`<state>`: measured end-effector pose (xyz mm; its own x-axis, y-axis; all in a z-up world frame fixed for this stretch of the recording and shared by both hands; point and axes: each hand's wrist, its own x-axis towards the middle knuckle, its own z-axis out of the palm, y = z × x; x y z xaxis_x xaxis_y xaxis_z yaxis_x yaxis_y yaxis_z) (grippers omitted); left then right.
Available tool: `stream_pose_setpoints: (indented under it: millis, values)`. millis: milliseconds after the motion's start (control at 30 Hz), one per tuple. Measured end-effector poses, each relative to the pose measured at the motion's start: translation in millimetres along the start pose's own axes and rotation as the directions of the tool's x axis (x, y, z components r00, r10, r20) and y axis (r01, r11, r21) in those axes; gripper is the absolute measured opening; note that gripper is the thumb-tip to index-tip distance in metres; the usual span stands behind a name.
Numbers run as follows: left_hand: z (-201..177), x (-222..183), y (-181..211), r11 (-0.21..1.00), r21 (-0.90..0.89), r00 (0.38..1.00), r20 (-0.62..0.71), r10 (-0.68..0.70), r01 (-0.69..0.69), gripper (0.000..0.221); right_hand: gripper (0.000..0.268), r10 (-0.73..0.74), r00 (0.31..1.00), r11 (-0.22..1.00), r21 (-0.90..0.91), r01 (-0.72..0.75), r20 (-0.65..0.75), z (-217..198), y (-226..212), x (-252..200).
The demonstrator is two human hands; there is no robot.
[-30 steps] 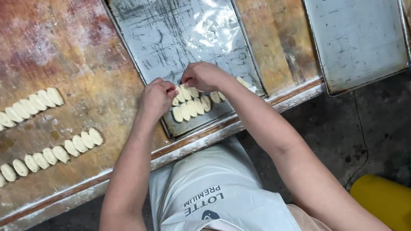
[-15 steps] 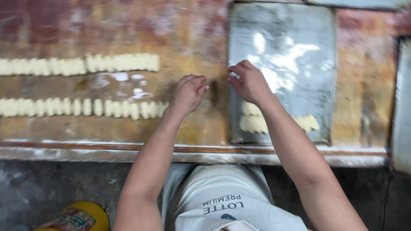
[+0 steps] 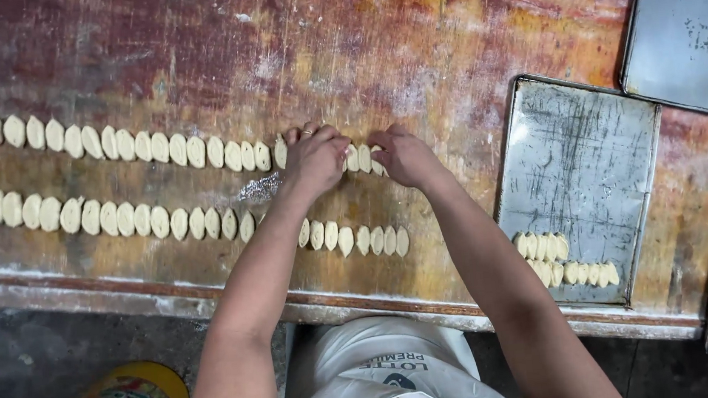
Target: Picking up small shaped dough pieces from a work table and arranging them in rows on metal baking trays.
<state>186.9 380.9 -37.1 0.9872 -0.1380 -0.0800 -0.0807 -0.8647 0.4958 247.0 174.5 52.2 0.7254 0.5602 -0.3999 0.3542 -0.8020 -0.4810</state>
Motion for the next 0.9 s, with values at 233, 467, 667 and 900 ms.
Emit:
stream_pose_setpoints:
  millis: [233, 467, 667, 900]
  values:
    - [-23.0, 11.7, -1.5, 0.997, -0.035, 0.998, 0.010, 0.064, -0.063, 0.017, 0.025, 0.001, 1.000, 0.998, 0.059, 0.001, -0.028, 0.9, -4.0, 6.2]
    - [-30.1, -4.4, 31.4, 0.963, 0.046, 0.943, -0.196, 0.270, -0.266, 0.012, 0.014, -0.134, 0.946, 0.985, 0.064, 0.160, -0.297, 28.2, 26.8, -15.2]
    - [39.2, -3.2, 155.9, 0.833, -0.111, 0.823, -0.273, 0.498, -0.542, 0.017, 0.018, -0.171, 0.843, 0.981, -0.004, 0.196, -0.511, 13.5, 126.8, -139.6]
    - [197.4, 22.0, 376.8, 0.784, -0.241, 0.819, -0.204, 0.536, -0.573, 0.016, 0.016, 0.059, 0.887, 0.996, 0.083, -0.024, -0.459, -23.0, 319.3, -321.8]
